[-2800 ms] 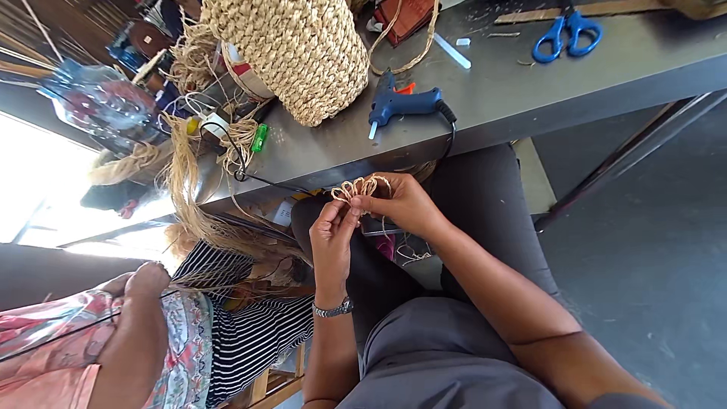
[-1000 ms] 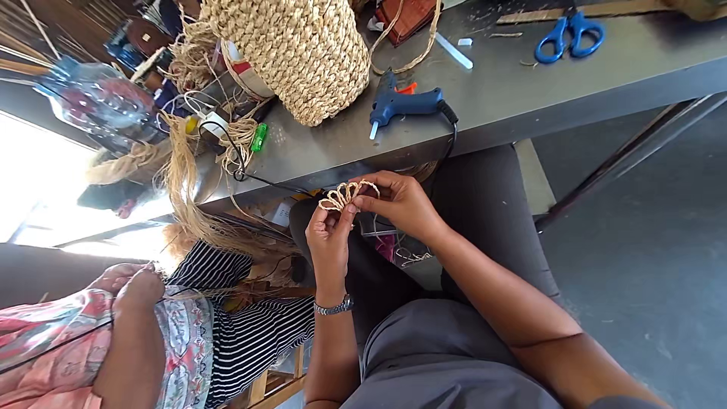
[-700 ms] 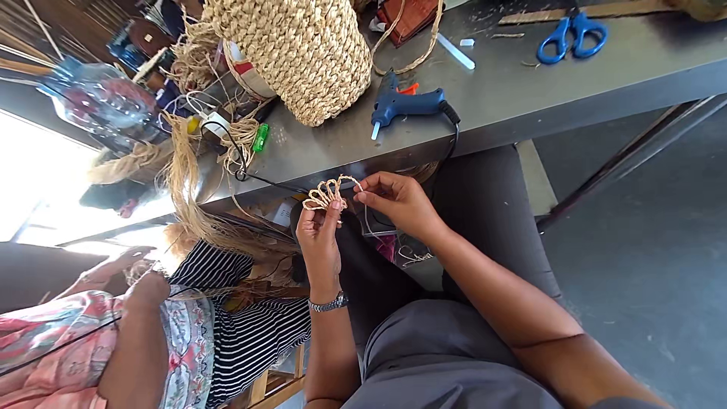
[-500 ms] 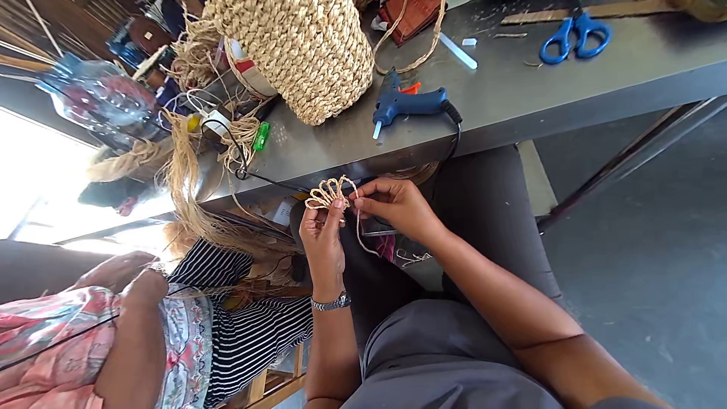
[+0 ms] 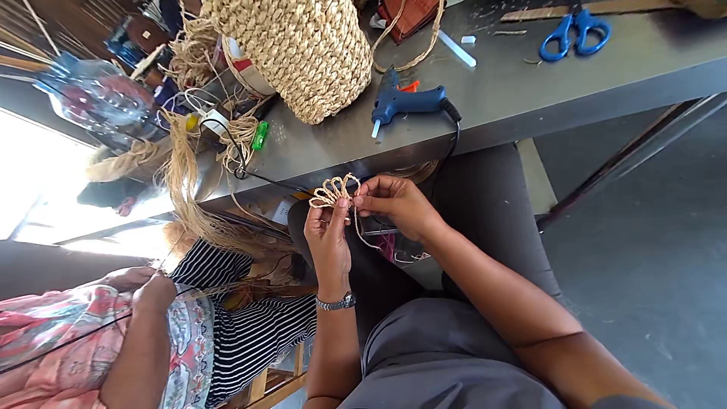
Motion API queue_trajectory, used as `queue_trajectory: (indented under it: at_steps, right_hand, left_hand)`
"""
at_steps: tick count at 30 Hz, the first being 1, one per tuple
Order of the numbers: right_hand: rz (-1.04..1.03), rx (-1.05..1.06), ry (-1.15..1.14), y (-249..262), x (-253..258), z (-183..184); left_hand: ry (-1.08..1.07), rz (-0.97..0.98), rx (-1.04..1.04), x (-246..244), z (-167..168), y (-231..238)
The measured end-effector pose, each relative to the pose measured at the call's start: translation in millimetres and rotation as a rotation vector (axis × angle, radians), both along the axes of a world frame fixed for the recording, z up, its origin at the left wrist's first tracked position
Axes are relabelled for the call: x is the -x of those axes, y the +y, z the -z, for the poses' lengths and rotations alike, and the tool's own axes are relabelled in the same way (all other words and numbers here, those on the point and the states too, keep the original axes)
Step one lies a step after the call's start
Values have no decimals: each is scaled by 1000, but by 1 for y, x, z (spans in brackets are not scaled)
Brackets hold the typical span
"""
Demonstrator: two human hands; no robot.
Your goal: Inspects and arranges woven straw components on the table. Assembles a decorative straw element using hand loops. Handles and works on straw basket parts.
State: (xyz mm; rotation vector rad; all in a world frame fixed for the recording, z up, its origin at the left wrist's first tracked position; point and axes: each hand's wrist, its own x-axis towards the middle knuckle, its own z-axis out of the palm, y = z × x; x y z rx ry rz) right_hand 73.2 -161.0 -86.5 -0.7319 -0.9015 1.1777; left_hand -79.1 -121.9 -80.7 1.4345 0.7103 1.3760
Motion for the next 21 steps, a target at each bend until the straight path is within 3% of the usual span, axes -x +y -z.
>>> queue_trajectory:
  at_steps: [12,21]
  right_hand:
    - [-73,73,124,0,-2,-5]
    - [-53,50,76,1,-2,-3]
  left_hand:
    - [-49,10,-5,-6,2,-3]
    - [-34,-19,-20,-7,3,-4]
